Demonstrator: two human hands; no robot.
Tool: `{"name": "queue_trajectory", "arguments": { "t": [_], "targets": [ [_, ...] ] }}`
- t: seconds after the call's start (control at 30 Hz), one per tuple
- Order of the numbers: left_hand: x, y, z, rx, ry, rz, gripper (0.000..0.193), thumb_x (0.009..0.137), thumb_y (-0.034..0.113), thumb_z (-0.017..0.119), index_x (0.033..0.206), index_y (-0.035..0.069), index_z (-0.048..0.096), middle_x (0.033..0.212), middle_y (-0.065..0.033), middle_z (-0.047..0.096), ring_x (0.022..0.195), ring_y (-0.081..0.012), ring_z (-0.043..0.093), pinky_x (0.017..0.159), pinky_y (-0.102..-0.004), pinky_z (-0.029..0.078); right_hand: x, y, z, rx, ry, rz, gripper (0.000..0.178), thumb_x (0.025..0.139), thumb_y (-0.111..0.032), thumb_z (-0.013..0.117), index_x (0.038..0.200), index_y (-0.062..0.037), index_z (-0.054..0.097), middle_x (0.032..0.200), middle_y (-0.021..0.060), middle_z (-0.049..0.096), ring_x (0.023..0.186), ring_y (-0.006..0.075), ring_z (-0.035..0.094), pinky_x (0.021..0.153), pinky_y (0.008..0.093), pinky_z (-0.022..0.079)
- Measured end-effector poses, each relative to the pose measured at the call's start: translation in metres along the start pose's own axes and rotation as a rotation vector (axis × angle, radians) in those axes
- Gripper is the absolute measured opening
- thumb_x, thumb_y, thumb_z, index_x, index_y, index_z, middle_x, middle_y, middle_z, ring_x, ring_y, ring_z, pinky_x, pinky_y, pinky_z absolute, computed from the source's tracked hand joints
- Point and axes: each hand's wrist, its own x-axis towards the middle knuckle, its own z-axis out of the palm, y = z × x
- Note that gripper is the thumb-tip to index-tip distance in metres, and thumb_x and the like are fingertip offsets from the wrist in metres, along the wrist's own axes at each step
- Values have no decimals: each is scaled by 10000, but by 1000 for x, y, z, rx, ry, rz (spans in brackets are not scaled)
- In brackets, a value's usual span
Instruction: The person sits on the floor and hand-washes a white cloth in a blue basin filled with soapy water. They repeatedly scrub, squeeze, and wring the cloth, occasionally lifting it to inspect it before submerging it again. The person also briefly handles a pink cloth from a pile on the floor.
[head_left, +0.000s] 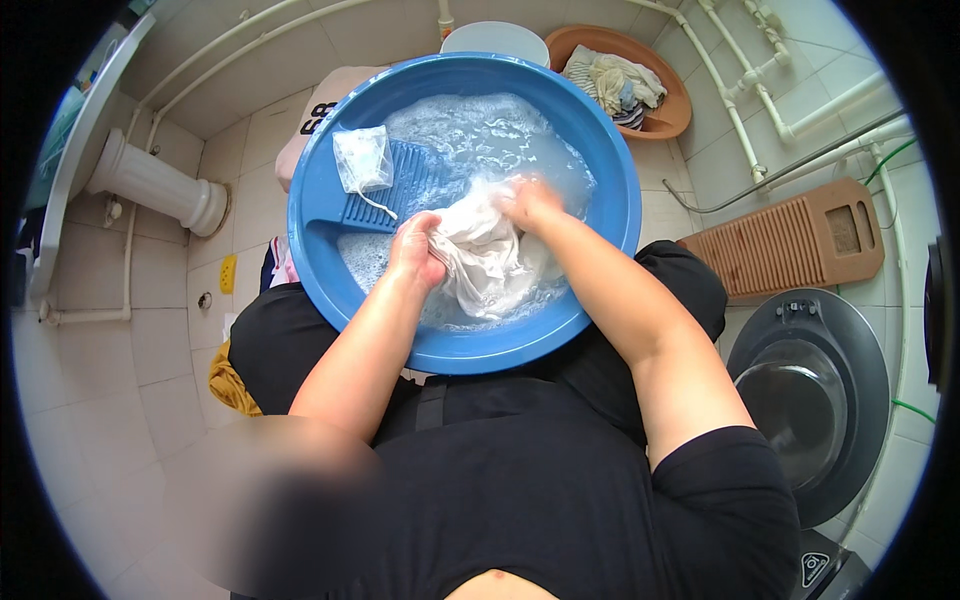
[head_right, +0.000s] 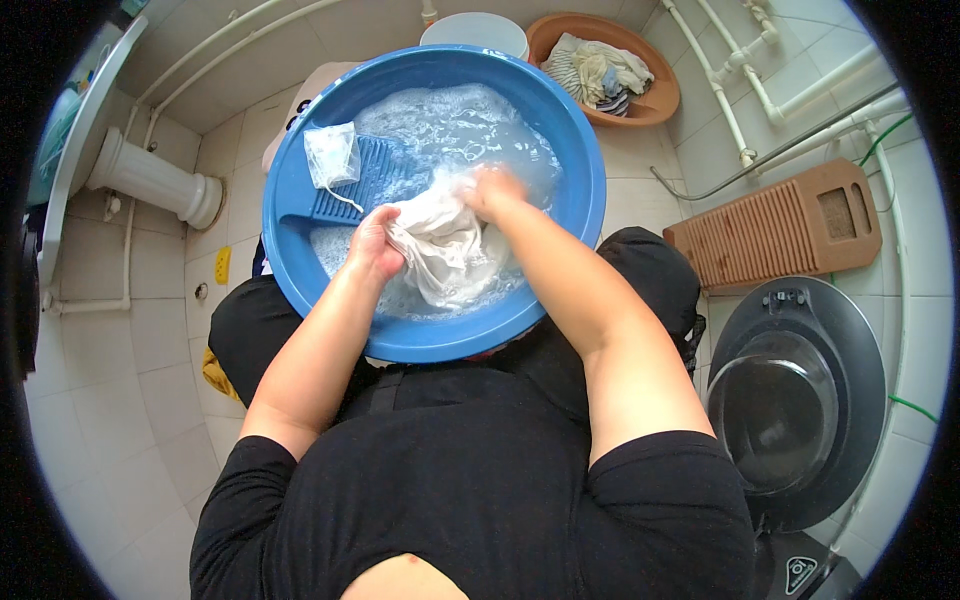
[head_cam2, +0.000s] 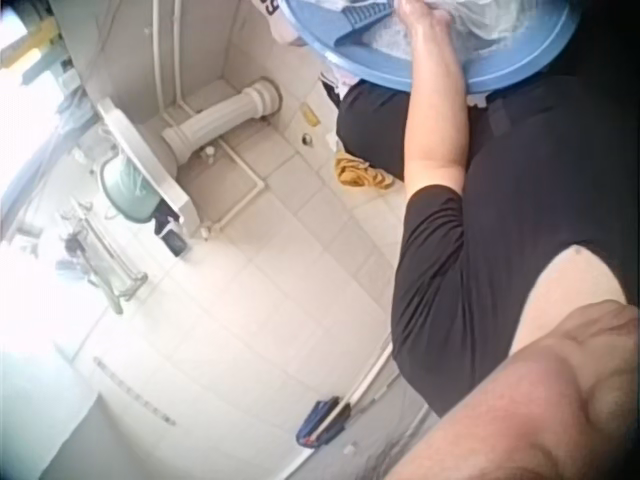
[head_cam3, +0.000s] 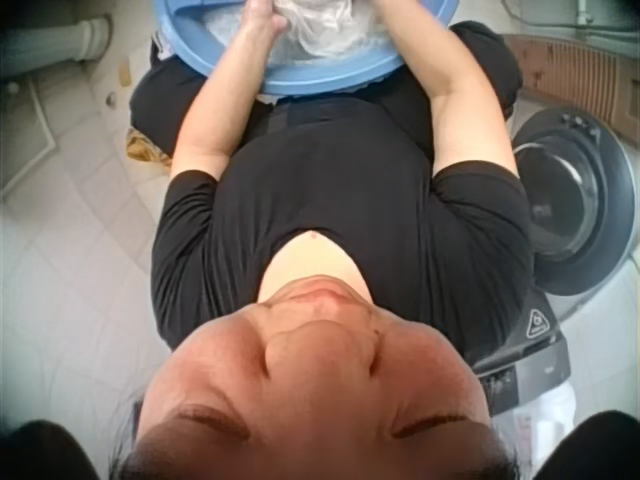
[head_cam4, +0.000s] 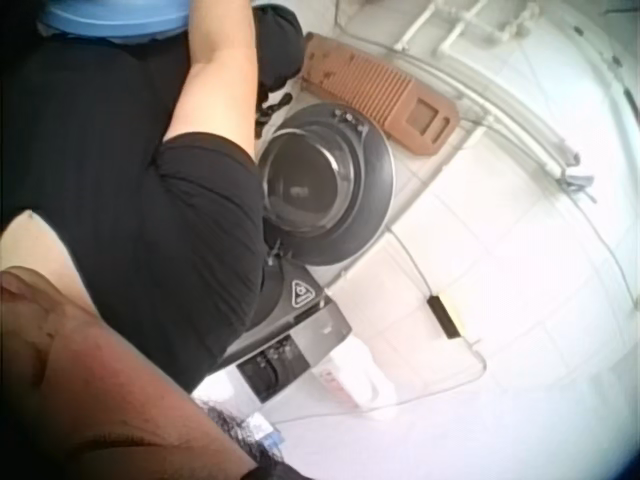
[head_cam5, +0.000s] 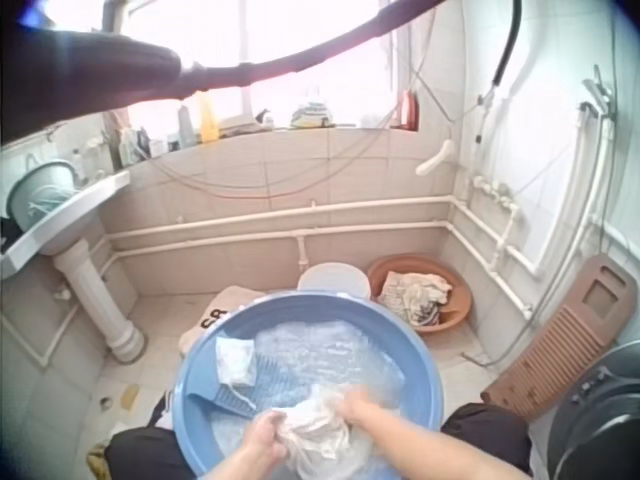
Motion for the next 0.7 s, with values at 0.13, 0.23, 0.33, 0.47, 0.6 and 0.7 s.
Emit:
{"name": "queue_trajectory", "arguments": {
  "t": [0.13,0.23,0.33,0.47,0.6,0.7],
  "targets": [
    [-41,1,42,-44,-98,-102,288,886,313,439,965,56,541,1028,-155,573,995,-289,546,916,-438,407,-26,-41,23,973,62,-269,361,674,-205,673,938,1,537,861,161,602,778,236,594,680,337,477],
    [-12,3,-1,-88,-301,-92,340,878,396,442,944,77,540,959,-110,573,937,-249,556,847,-377,445,-73,-92,42,602,235,-607,293,684,-130,595,956,-61,510,887,129,577,824,285,583,718,372,471],
    [-29,1,8,138,-195,129,295,904,327,415,975,78,555,998,-82,565,933,-208,544,811,-366,452,-99,-103,43,181,370,-928,282,645,-178,637,879,-63,530,804,122,559,748,304,573,654,362,471],
    [10,-21,-21,-47,-142,-55,259,906,283,442,998,69,553,906,-71,594,818,-212,577,761,-368,481,-79,-82,44,59,523,-828,148,690,-259,592,682,-112,576,744,87,589,684,303,587,621,391,474],
    [-34,-21,34,43,-230,-149,232,912,265,437,982,78,555,915,-73,586,808,-204,570,729,-341,483,-53,-62,24,75,533,-459,192,743,-272,553,669,-98,587,724,114,605,696,314,582,629,392,475],
    [13,-19,-25,-30,-360,-173,237,921,289,421,1015,107,542,944,-87,579,814,-204,572,708,-332,480,-77,-79,36,157,446,-781,212,742,-304,561,708,-102,612,747,124,612,725,315,587,655,384,481]
  ]
}}
